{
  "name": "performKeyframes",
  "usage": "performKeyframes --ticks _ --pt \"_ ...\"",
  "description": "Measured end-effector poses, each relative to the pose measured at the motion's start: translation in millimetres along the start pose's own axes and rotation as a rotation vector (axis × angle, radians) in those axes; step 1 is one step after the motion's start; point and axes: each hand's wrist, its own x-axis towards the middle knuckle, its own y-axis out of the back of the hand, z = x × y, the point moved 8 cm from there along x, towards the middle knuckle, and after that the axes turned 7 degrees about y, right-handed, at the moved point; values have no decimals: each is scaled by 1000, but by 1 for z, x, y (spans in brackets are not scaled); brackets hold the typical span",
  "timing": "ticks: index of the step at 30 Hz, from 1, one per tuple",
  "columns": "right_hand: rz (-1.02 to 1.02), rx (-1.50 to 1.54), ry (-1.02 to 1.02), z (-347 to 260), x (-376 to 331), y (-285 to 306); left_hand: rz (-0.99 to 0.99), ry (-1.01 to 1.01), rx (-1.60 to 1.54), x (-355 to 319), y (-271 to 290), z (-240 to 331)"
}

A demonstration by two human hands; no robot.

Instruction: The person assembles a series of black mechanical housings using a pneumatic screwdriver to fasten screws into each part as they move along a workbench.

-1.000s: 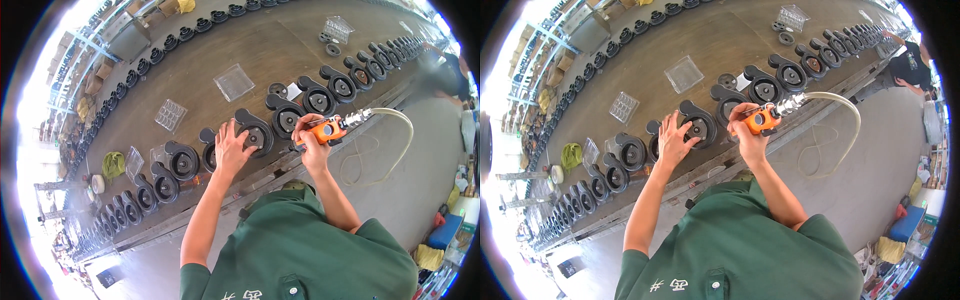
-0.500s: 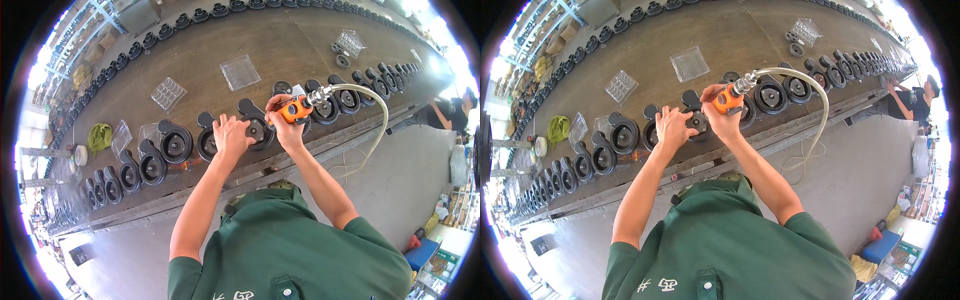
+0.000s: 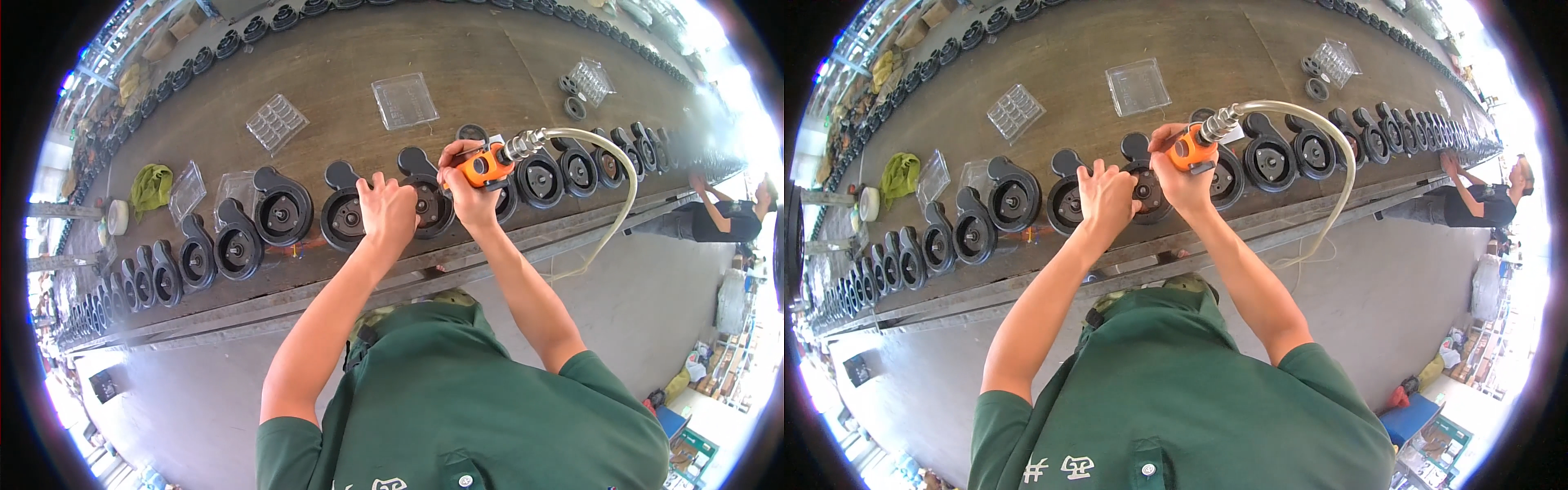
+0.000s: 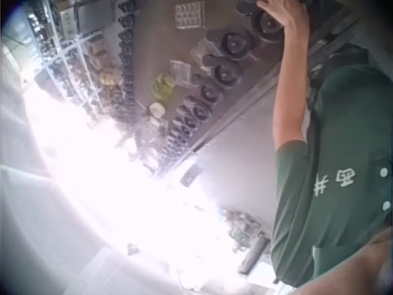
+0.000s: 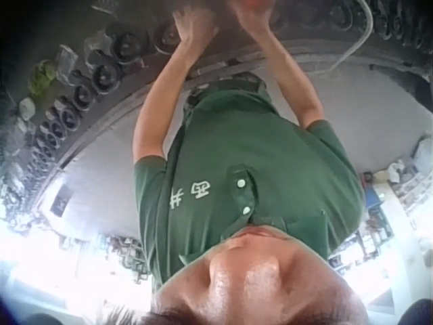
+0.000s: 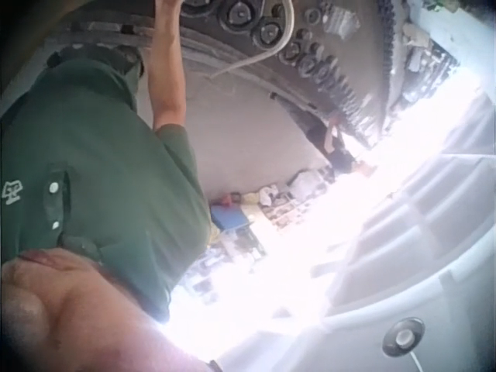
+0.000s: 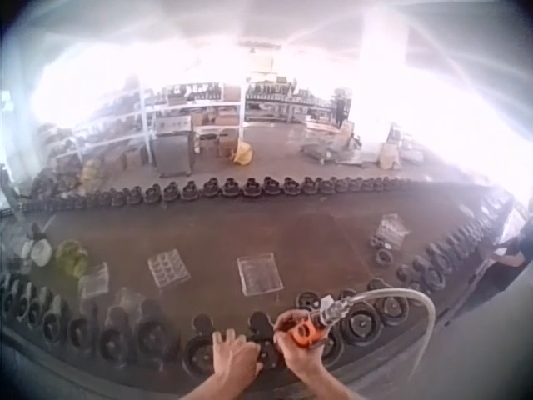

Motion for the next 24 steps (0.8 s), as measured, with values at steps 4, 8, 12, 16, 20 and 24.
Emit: performKeyframes --ticks 4,8,12,16,20,24 --pt "-17 -42 36 -2 15 -9 -2 11 -31 0 1 -3" --pt "-68 -84 55 4 19 -13 2 25 -49 1 1 -4" --pt "-4 -17 37 8 20 -8 -2 28 -46 2 2 -5" --pt "3 32 59 8 20 -9 -7 19 -40 2 1 -5" --pt "-45 -13 14 13 23 -13 -17 -64 -12 4 3 -4" --pt "-107 -37 -42 17 24 -23 -53 -114 -37 9 -2 -5"
